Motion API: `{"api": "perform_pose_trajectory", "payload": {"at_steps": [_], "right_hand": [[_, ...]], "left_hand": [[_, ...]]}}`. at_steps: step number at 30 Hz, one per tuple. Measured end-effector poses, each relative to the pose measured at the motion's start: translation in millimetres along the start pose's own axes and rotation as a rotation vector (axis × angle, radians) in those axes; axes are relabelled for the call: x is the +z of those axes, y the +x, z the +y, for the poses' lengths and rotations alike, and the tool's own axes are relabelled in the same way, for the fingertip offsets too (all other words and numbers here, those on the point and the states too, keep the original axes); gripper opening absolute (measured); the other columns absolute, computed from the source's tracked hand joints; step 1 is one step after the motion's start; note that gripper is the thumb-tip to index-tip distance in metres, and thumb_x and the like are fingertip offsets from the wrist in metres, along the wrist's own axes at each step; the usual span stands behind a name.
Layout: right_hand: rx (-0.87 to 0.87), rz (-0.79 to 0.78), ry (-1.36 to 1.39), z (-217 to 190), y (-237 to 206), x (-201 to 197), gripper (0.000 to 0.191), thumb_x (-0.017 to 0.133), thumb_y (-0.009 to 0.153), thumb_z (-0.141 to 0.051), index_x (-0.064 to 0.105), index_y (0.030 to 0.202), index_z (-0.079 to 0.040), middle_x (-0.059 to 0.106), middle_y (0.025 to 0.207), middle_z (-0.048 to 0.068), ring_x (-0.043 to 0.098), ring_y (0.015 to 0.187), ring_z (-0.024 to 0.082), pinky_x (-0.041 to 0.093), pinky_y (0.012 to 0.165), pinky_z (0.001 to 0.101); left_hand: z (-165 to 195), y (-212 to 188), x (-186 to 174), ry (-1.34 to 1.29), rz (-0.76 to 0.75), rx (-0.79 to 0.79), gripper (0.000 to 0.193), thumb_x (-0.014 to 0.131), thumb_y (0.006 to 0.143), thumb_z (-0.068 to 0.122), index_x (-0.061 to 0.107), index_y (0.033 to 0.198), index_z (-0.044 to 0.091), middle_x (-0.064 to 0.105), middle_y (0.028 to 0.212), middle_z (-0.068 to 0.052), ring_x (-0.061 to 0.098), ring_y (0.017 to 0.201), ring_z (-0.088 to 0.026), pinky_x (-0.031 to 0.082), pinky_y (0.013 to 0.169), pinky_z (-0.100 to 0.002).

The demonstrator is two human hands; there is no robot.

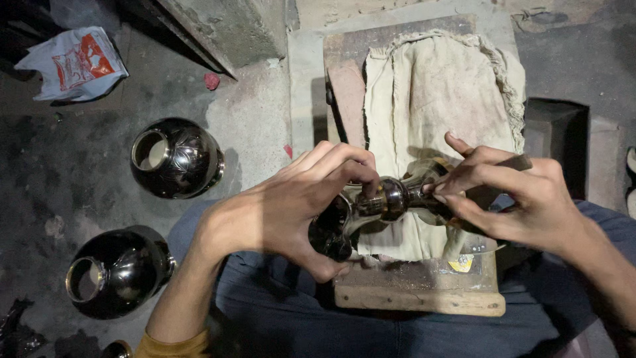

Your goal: The person sits cross-legged and uses a small chisel-like tool to engrave decorative patterns into a polished metal vessel. They rotate the vessel frequently to access different areas and continue carving along the neck and body.

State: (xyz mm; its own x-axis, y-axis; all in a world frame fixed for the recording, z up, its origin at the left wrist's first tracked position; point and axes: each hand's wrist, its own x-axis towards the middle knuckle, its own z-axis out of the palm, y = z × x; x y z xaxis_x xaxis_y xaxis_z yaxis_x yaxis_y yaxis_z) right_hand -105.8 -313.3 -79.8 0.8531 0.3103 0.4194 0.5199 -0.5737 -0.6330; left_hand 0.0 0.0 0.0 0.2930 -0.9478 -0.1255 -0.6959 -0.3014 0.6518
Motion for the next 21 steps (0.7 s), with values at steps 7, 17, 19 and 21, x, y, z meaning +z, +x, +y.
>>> {"api": "perform_pose_trajectory", "payload": {"at_steps": [7, 17, 19, 21], "right_hand": [[-0.008, -0.009, -0.013, 4.8, 1.0, -0.9, 0.011, 0.08, 0.077, -0.005, 0.076, 0.087, -0.007, 0.078, 0.089, 0.007, 0.077, 0.074, 0.014, 0.056, 0.099, 0.0409], [-0.073, -0.105, -0.014, 9.0, 1.0, -7.4, 0.011, 0.079, 0.079, -0.008, 0.078, 0.089, -0.011, 0.081, 0.094, 0.005, 0.079, 0.072, 0.009, 0.046, 0.112, 0.0479], [-0.066, -0.091, -0.013, 9.1, 2.2, -6.4, 0.011, 0.079, 0.079, -0.008, 0.078, 0.089, -0.011, 0.08, 0.094, 0.005, 0.078, 0.073, 0.01, 0.046, 0.112, 0.0463], [-0.067, -0.042, -0.039, 8.9, 1.5, -4.2, 0.011, 0.079, 0.076, -0.006, 0.077, 0.087, -0.009, 0.079, 0.09, 0.007, 0.078, 0.074, 0.014, 0.05, 0.106, 0.0424]], "left_hand": [[0.4, 0.0, -2.1, -0.02, 0.019, 0.033, 0.099, 0.077, 0.058, 0.057, 0.048, 0.136, 0.002, 0.043, 0.135, -0.006, 0.047, 0.131, -0.024, 0.042, 0.114, -0.041], [-1.2, 2.1, -3.9, -0.001, 0.021, 0.058, 0.092, 0.08, 0.06, 0.058, 0.047, 0.129, 0.007, 0.044, 0.133, -0.007, 0.046, 0.13, -0.026, 0.044, 0.113, -0.045], [-0.6, 1.8, -3.7, 0.008, 0.017, 0.048, 0.09, 0.08, 0.059, 0.055, 0.047, 0.13, 0.01, 0.045, 0.133, -0.007, 0.047, 0.129, -0.026, 0.046, 0.113, -0.045], [-0.3, 1.8, -2.0, 0.019, 0.008, 0.029, 0.088, 0.08, 0.058, 0.052, 0.048, 0.129, 0.012, 0.045, 0.134, -0.006, 0.047, 0.13, -0.026, 0.047, 0.111, -0.045]]}}
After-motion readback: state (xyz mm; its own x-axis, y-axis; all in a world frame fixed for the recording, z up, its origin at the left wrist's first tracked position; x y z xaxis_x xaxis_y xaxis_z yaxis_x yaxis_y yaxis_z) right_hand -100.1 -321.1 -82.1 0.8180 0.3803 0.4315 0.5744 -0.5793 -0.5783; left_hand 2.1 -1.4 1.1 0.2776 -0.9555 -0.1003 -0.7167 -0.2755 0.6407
